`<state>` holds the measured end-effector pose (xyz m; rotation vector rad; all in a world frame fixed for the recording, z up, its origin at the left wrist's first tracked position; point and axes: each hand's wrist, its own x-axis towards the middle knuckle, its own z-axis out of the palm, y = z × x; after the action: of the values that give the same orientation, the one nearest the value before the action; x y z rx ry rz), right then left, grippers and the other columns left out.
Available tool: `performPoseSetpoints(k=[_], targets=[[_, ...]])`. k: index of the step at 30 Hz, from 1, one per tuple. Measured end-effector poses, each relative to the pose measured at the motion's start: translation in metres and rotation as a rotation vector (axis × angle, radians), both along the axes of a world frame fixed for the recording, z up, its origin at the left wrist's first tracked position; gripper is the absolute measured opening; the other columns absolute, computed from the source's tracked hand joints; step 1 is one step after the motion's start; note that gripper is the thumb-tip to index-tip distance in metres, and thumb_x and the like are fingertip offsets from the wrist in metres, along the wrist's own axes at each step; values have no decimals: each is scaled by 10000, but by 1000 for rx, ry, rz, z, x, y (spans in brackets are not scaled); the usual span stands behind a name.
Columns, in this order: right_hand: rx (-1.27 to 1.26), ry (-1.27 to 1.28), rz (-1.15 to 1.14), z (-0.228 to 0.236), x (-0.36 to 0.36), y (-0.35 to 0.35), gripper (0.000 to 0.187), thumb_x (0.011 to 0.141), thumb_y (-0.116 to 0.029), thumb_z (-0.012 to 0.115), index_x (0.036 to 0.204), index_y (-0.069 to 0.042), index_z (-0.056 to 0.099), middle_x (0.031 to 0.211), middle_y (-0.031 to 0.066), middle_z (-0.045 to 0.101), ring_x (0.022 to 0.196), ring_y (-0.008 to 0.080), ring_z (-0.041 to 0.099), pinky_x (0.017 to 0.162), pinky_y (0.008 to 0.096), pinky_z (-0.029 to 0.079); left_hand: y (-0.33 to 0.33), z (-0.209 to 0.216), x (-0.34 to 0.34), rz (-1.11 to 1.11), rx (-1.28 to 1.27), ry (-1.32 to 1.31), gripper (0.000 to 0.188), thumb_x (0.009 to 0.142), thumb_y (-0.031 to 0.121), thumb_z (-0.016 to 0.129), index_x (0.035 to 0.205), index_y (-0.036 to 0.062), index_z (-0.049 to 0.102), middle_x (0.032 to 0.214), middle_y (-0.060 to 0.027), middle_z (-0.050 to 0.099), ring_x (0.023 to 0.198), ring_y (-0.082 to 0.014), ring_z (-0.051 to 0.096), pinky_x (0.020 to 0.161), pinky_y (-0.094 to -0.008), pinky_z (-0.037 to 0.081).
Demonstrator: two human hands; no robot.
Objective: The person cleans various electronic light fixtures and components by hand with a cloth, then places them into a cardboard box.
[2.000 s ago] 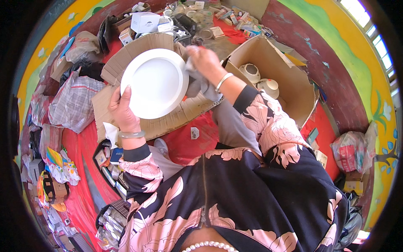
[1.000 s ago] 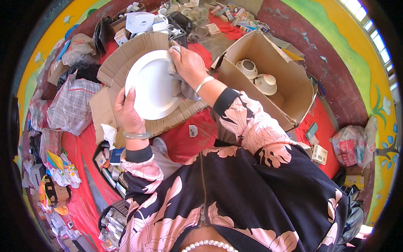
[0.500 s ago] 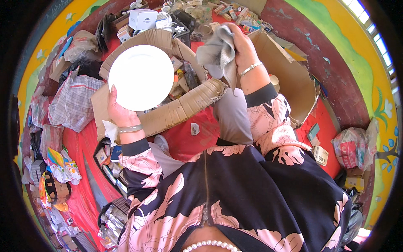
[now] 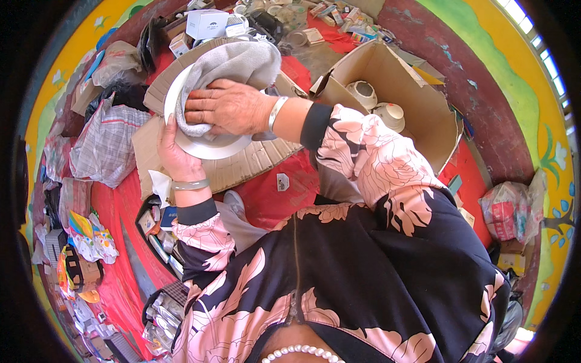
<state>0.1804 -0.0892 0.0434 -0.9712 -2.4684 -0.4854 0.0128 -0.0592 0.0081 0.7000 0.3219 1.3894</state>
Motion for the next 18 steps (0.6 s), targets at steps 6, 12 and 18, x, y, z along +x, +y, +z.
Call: performPoseSetpoints(k=[6, 12, 18], targets=[[53, -16, -194, 0, 10, 0, 566, 740, -247, 626, 1261, -98, 462, 1276, 62, 498, 1203, 186, 449, 935, 343, 336, -1, 0, 3, 61, 13, 44, 262, 835, 40, 590, 1055, -103, 580, 993, -154, 626, 876, -210, 616, 807, -310, 493], [98, -52, -415, -21, 25, -11, 432, 773, -153, 535, 1178, -7, 519, 1163, 118, 570, 1100, 207, 520, 871, 334, 369, -1, -4, 6, 136, 10, 104, 227, 819, 26, 604, 1012, -93, 610, 950, -142, 643, 846, -196, 623, 789, -298, 497], [-28, -60, -480, -38, 6, -45, 244, 724, -125, 530, 944, -28, 568, 894, 92, 565, 910, 233, 525, 814, 338, 390, -5, 0, 1, 204, 45, 136, 238, 812, 37, 611, 1018, -82, 601, 953, -129, 640, 865, -195, 622, 794, -296, 489]])
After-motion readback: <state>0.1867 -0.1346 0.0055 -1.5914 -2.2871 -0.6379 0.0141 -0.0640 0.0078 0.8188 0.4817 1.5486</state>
